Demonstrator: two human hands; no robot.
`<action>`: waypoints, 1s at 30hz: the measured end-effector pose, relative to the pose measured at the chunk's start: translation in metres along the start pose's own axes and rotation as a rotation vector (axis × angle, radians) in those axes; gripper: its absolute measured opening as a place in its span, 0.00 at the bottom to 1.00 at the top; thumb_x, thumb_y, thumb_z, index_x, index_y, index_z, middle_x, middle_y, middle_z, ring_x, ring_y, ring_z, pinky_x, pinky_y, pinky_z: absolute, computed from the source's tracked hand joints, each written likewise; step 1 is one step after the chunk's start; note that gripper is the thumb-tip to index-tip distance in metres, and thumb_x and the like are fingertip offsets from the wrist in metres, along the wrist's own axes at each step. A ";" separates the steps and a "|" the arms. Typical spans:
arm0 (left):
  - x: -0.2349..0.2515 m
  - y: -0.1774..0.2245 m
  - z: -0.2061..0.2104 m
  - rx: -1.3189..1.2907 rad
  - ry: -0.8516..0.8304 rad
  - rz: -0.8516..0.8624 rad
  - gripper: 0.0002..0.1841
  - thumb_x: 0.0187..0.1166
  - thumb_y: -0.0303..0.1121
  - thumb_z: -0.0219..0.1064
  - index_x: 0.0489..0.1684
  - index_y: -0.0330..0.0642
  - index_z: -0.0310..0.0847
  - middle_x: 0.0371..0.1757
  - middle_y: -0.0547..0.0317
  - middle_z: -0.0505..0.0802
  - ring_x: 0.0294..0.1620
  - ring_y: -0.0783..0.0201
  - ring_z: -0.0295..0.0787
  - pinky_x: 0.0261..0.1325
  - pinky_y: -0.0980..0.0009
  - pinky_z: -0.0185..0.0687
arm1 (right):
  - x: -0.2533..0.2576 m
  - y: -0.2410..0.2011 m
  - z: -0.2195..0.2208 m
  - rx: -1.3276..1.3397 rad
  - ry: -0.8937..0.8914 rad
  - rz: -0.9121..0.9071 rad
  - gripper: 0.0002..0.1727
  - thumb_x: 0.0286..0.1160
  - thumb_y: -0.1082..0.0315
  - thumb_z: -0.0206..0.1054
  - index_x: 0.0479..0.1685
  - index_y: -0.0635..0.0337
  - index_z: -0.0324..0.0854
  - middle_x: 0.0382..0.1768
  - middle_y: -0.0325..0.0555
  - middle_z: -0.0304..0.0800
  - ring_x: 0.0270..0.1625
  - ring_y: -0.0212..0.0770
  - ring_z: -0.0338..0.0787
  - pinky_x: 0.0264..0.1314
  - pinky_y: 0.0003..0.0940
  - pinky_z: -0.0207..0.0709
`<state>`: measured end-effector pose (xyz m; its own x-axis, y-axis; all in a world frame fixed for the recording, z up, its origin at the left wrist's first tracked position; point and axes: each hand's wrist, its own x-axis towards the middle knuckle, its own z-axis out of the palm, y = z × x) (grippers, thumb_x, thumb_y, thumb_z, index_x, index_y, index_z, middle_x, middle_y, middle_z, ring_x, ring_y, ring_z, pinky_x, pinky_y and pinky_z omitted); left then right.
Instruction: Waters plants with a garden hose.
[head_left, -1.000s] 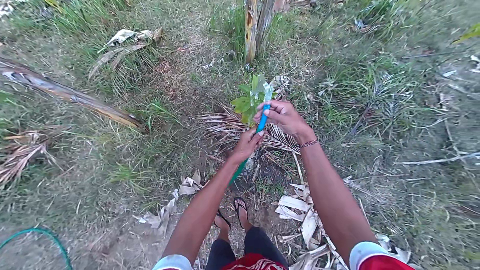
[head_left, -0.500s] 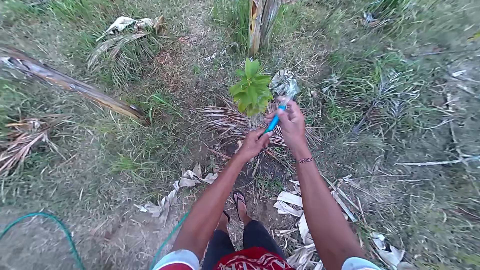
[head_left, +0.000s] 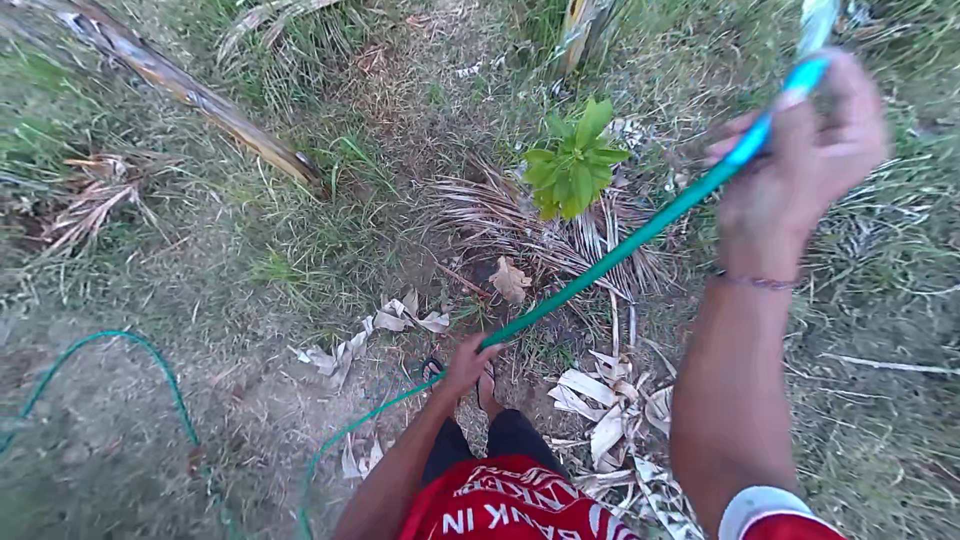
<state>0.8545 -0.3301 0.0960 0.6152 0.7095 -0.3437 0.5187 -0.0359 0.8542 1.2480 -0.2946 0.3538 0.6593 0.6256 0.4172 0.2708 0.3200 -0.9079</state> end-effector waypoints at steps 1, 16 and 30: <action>-0.026 -0.021 -0.009 0.041 0.035 -0.047 0.21 0.84 0.46 0.65 0.52 0.33 0.88 0.41 0.44 0.93 0.43 0.53 0.91 0.55 0.50 0.87 | 0.012 -0.003 -0.008 0.001 0.050 0.000 0.22 0.89 0.67 0.56 0.78 0.64 0.66 0.37 0.41 0.91 0.31 0.42 0.93 0.37 0.43 0.93; -0.279 -0.070 -0.115 0.124 -0.318 -0.285 0.33 0.90 0.55 0.47 0.28 0.33 0.82 0.19 0.52 0.79 0.22 0.55 0.78 0.31 0.51 0.76 | -0.146 0.085 0.069 0.299 0.577 0.683 0.10 0.92 0.56 0.52 0.56 0.48 0.73 0.21 0.33 0.77 0.16 0.28 0.75 0.17 0.23 0.72; -0.377 -0.135 -0.175 -0.002 -0.420 -0.159 0.35 0.94 0.53 0.41 0.35 0.31 0.88 0.30 0.44 0.91 0.38 0.51 0.90 0.51 0.45 0.83 | -0.227 -0.021 0.160 0.478 0.451 0.591 0.12 0.92 0.57 0.53 0.67 0.44 0.71 0.29 0.34 0.79 0.18 0.27 0.75 0.18 0.19 0.70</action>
<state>0.4484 -0.4698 0.1790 0.7156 0.3588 -0.5994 0.6258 0.0521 0.7783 0.9806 -0.3300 0.2851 0.8401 0.4745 -0.2629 -0.4576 0.3597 -0.8131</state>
